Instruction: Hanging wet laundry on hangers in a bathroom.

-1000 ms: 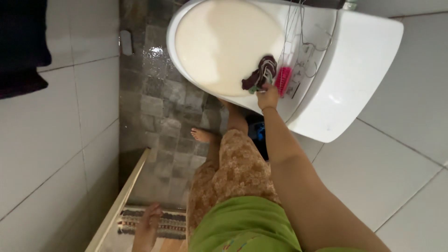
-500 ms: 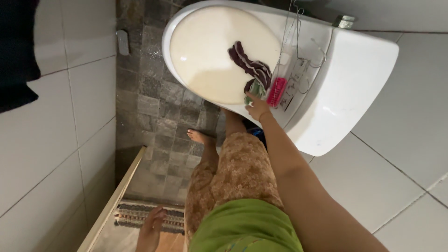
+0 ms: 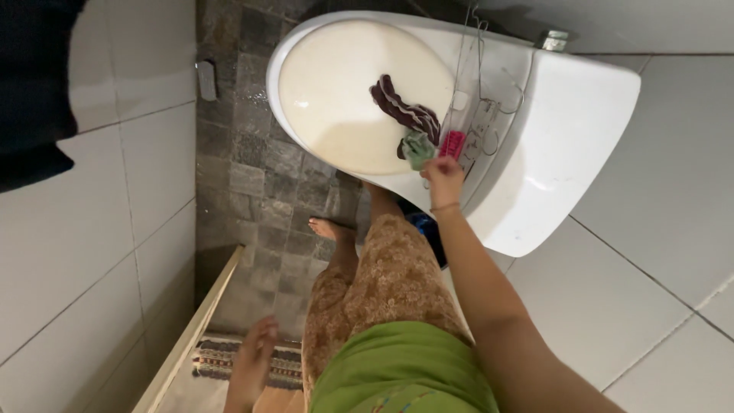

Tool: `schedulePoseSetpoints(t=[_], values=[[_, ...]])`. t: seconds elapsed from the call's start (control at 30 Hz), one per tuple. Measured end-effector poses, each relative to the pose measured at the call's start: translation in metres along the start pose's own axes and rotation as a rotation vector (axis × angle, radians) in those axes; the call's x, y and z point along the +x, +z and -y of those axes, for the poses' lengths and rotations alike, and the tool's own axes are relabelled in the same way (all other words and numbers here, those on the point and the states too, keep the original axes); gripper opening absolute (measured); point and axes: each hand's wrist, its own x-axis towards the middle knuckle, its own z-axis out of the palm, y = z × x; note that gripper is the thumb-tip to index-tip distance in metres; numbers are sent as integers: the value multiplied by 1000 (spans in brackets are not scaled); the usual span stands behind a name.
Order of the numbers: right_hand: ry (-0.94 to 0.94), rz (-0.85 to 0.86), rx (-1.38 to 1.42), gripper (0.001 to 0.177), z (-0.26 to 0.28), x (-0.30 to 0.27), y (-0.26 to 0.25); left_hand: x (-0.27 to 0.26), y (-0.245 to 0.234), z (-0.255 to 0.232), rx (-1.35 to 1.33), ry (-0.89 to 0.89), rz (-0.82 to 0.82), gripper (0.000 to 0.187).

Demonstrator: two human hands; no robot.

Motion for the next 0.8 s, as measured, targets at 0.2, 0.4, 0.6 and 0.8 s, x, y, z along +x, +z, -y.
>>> schedulePoseSetpoints(t=[0.2,0.4,0.6,0.8], values=[[186,515,780,7,101,-94,9,23,16,-98,-158,117,27,71],[15,1291,448,11,152,-182,33,59,51,-205,-1071,199,312,82],[75,1045,501,16,192,-184,64,77,63,-148,-952,408,-187,32],[-407,866,-27,21,227,-199,108,7,41,-153,-957,302,164,31]])
